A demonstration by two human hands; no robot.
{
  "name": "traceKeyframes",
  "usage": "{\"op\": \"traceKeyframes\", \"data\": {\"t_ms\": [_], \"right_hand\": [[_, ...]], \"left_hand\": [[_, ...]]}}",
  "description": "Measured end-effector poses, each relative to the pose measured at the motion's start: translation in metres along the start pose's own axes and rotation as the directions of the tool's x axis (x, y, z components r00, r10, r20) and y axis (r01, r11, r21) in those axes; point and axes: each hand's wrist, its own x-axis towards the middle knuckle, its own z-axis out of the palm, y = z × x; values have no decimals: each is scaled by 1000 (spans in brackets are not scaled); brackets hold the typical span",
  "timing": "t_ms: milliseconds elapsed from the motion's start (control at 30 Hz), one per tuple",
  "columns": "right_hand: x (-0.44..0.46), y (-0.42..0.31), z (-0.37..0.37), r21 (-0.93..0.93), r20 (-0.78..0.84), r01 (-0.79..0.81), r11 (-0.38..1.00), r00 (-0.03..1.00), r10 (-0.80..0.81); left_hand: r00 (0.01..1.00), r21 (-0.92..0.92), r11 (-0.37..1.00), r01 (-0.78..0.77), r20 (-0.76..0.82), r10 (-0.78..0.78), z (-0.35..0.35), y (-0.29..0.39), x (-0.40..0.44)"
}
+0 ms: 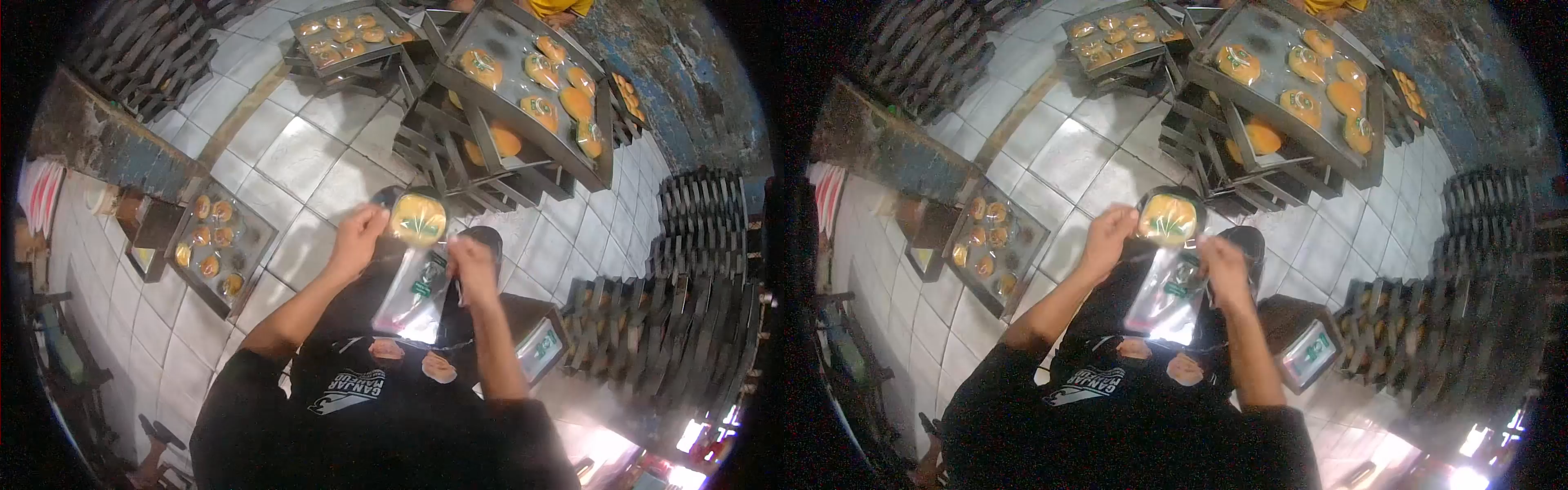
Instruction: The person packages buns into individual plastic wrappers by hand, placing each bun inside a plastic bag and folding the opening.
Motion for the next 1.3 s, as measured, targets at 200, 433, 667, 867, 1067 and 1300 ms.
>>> {"op": "traceKeyframes", "data": {"t_ms": [200,433,667,867,1067,1300], "right_hand": [[-25,-45,14,464,-82,56,884,996,-20],[49,-181,-54,-692,-190,560,455,467,-864],[-21,-76,-9,-530,345,693,489,703,-622],[-74,-41,-37,-709,356,519,477,848,-393],[-20,-145,-112,-580,134,471,665,860,-492],[114,-225,-164,-780,-157,247,575,813,-561]], "left_hand": [[956,-523,816,247,269,-117,14,20,25],[948,-277,960,-38,294,122,61,70,30],[772,656,417,-629,460,439,17,35,-53],[668,305,601,-739,445,596,27,55,-56],[740,-58,973,225,659,-132,37,57,-18],[919,-492,780,387,276,-283,35,21,0]]}}
